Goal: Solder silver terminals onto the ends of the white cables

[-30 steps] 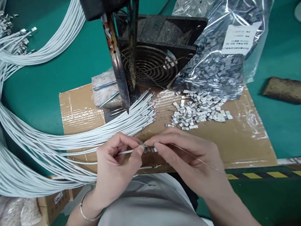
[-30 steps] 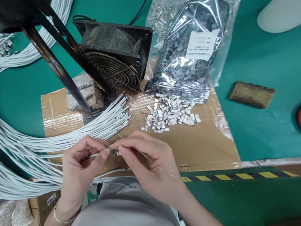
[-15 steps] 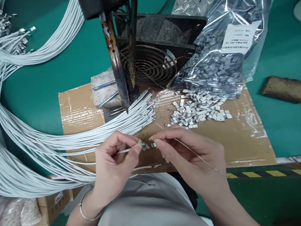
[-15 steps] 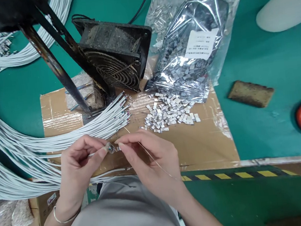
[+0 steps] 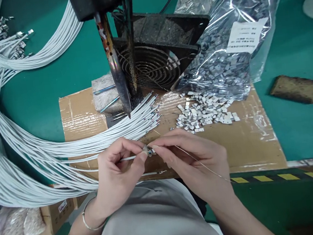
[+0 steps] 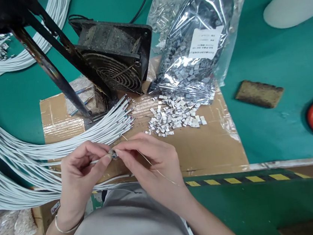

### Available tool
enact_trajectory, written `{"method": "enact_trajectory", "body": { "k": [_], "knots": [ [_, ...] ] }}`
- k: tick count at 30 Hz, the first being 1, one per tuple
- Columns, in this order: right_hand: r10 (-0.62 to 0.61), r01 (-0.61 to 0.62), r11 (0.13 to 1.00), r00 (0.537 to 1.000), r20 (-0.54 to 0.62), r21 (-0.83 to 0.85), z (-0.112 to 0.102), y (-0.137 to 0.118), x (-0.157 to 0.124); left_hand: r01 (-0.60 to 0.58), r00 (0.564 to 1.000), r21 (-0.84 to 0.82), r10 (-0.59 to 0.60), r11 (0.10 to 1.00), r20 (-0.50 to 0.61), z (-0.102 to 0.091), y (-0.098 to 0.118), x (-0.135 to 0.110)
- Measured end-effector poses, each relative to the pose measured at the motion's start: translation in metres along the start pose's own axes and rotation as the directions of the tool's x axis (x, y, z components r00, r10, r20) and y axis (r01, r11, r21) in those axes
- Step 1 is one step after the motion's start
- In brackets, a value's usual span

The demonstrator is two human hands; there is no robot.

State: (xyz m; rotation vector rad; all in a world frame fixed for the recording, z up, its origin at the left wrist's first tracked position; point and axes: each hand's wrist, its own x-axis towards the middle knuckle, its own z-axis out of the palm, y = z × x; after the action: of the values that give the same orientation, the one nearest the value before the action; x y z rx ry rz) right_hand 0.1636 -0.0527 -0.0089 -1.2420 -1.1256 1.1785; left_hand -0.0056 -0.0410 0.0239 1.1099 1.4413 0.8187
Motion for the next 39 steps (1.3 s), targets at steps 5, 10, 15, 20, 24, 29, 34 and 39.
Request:
{"method": "enact_trajectory", "body": {
  "k": [5, 10, 15, 20, 24, 29, 34, 39],
  "knots": [
    [-0.006, 0.006, 1.0, 1.0, 0.002, -0.005, 0.0, -0.001, 0.0, -0.014, 1.0, -0.016, 0.014, 1.0, -0.002, 0.001, 0.001, 0.0],
    [-0.013, 0.013, 0.999, 1.0, -0.006, -0.037, 0.001, -0.002, -0.001, -0.003, 1.0, -0.022, 0.003, 1.0, -0.014, 0.002, 0.0, 0.0],
    [-0.068, 0.065, 0.987, 0.998, -0.018, -0.148, 0.001, 0.001, -0.004, 0.0, 1.0, -0.02, 0.0, 1.0, -0.023, 0.003, -0.001, 0.002],
    [-0.09, 0.088, 0.962, 0.996, 0.003, -0.258, -0.005, 0.008, -0.011, -0.01, 0.998, -0.043, 0.007, 0.999, -0.063, 0.005, -0.001, 0.008],
    [-0.064, 0.06, 0.972, 0.998, -0.012, -0.226, -0.008, 0.009, -0.011, 0.004, 0.993, -0.035, -0.009, 0.999, -0.12, 0.004, -0.003, 0.013],
    [-0.109, 0.109, 0.958, 0.994, 0.013, -0.264, -0.007, 0.005, 0.0, -0.012, 0.986, -0.035, 0.006, 0.999, -0.169, 0.002, -0.005, 0.019],
    [-0.091, 0.094, 0.986, 0.995, 0.03, -0.135, 0.0, 0.001, 0.008, -0.01, 0.985, -0.063, -0.001, 0.998, -0.174, 0.0, 0.003, 0.026],
    [-0.074, 0.072, 0.995, 0.997, -0.024, -0.065, 0.01, -0.002, 0.012, -0.058, 0.975, -0.073, 0.041, 0.996, -0.218, 0.0, 0.009, 0.033]
  ]
}}
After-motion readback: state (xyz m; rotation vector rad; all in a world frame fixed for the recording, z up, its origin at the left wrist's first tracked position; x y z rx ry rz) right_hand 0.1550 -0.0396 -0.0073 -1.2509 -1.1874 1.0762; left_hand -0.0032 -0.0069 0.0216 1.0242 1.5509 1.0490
